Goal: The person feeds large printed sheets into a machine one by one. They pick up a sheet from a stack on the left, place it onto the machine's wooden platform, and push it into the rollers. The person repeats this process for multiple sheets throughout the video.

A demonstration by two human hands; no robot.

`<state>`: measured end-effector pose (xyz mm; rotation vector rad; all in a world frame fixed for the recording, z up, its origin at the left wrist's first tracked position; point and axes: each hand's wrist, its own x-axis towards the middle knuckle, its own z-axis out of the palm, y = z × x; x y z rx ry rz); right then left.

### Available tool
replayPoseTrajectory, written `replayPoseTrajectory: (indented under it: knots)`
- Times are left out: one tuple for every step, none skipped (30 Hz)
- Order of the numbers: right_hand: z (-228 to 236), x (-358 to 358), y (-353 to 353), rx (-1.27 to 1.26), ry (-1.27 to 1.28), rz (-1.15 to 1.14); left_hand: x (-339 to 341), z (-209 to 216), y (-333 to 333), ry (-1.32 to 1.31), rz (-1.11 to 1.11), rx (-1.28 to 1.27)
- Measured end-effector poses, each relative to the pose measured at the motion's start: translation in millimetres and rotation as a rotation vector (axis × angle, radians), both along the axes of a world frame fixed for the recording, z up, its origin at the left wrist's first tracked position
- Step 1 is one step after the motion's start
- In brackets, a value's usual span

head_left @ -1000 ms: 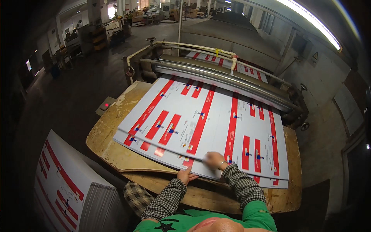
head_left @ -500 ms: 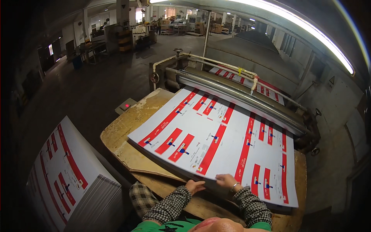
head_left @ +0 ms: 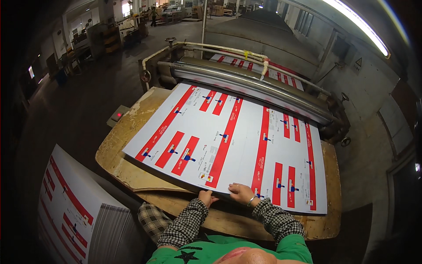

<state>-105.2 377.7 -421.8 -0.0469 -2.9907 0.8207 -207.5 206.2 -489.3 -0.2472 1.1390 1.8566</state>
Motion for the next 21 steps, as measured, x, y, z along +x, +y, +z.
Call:
replayPoseTrajectory:
  knots:
    - [2, -6, 3, -0.015, -0.087, 0.008, 1, 0, -2, 0.000, -0.005, 0.037]
    - [4, -16, 9, -0.029, -0.174, 0.018, 1, -1, -4, 0.000, -0.007, 0.073]
    - [9, -22, 10, -0.039, -0.257, 0.024, 1, 0, -7, 0.004, -0.014, 0.114]
    - [-22, -24, 37, -0.006, -0.022, 0.036, 5, 10, 2, 0.027, -0.041, 0.105]
    - [-13, -47, 37, 0.005, -0.227, -0.069, 1, 0, -7, 0.008, -0.048, 0.107]
    - [-26, -54, 52, 0.104, -0.055, -0.153, 3, 4, -2, 0.012, -0.060, 0.097]
    - [-32, -68, 60, 0.200, 0.124, -0.222, 1, 9, 2, 0.024, -0.055, 0.085]
    - [-40, -66, 62, 0.234, 0.001, -0.168, 5, 11, 4, 0.019, -0.063, 0.088]
    - [-39, -72, 52, 0.266, -0.112, -0.092, 3, 11, 2, 0.024, -0.048, 0.089]
    - [-35, -71, 43, 0.307, -0.228, -0.024, 1, 10, 0, 0.043, -0.079, 0.103]
    - [-20, -61, 12, 0.219, -0.370, -0.051, 2, 6, -5, 0.049, -0.045, 0.091]
    - [-8, -43, -11, 0.327, -0.325, 0.001, 1, 6, -6, 0.040, -0.021, 0.081]
    - [-3, -25, -24, 0.429, -0.287, 0.041, 5, 6, -6, 0.025, -0.012, 0.068]
    - [-13, -24, -17, 0.393, -0.207, 0.064, 3, -5, -5, 0.068, -0.029, 0.072]
    - [-23, -20, -6, 0.354, -0.132, 0.064, 3, -16, -4, 0.108, -0.068, 0.078]
    - [-21, -22, 7, 0.241, -0.146, 0.095, 1, -16, -9, 0.116, -0.094, 0.153]
    - [-15, -31, 18, 0.211, -0.230, 0.178, -5, -5, -15, -0.011, -0.175, 0.180]
    - [-14, -32, 28, 0.117, -0.243, 0.137, -7, -5, -14, -0.003, -0.196, 0.167]
    - [-12, -31, 37, 0.021, -0.254, 0.092, -7, -7, -11, 0.003, -0.220, 0.152]
    - [19, -32, 28, -0.001, -0.224, 0.033, 1, 18, -12, 0.021, -0.145, 0.133]
    - [59, -37, 12, -0.010, -0.187, -0.016, -2, 0, -17, 0.003, -0.088, 0.090]
